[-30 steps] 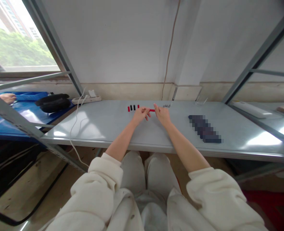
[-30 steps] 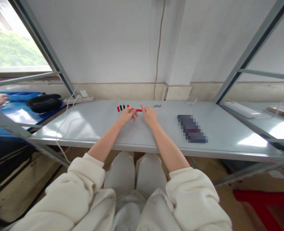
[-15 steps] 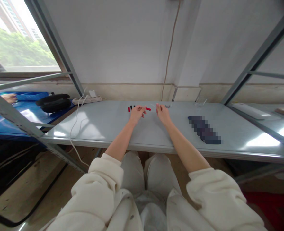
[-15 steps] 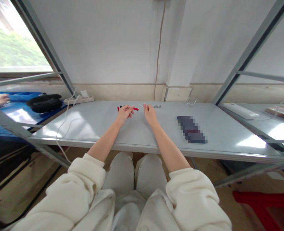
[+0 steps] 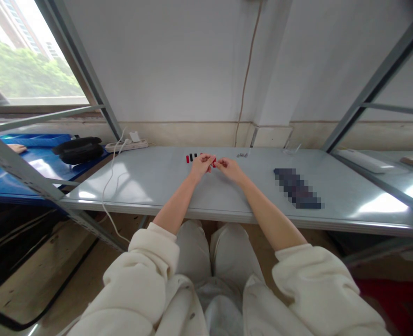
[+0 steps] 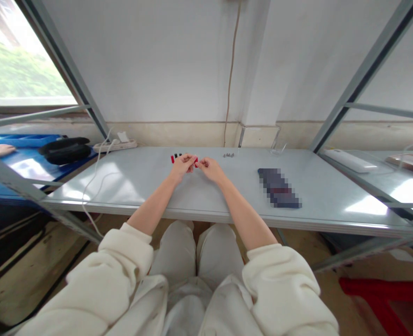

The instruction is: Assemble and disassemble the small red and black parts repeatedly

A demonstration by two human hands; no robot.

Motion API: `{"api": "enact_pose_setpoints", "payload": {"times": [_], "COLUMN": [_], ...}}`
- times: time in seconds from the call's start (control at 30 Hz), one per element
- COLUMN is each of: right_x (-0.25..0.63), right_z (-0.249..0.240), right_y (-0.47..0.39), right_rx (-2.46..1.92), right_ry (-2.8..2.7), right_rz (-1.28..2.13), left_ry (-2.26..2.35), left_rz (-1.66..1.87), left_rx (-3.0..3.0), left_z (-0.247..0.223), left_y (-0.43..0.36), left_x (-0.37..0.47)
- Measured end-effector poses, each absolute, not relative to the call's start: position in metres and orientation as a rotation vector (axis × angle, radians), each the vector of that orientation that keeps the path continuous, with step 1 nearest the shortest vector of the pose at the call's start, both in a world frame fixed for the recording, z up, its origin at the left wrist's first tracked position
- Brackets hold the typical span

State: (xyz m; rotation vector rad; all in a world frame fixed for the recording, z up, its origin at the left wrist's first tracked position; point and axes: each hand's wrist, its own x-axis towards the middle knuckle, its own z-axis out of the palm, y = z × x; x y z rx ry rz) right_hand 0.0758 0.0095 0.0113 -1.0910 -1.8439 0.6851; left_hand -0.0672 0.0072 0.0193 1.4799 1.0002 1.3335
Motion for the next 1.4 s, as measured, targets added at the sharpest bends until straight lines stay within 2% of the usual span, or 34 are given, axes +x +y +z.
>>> {"api": "enact_pose_setpoints", "payload": {"times": [0.4, 0.53, 0.67, 0.8, 1.2, 1.4], "right_x": [0.076, 0.077, 0.08, 0.084, 0.11, 0.116], "right_z": [0.013, 0.013, 0.01, 0.01, 0.021, 0.02], "right_y": [0.003, 0.003, 0.005, 0.006, 0.05, 0.069], "right_rx": [-1.092, -1.171, -1.29, -1.443, -1.596, -1.694], "right_ry": [-1.929, -1.985, -2.09, -2.057, -1.784, -1.847], "right_rz": [0.714, 0.543, 0.277, 0.158, 0.353, 0.267], "left_ry": [0.996, 1.092, 1.428, 1.594, 1.71, 1.645], "left_rz": [1.234, 1.257, 1.36, 1.214, 0.88, 0.853], "left_rx": [1.43, 1.484, 1.855, 2.234, 2.447, 2.46], "left_z": [0.021, 0.019, 0.015, 0.01, 0.014, 0.014], "left_y": [0.007, 0.008, 0.006, 0.001, -0.007, -0.009], "left_x": [-0.067, -0.067, -0.068, -0.068, -0.067, -0.065]}}
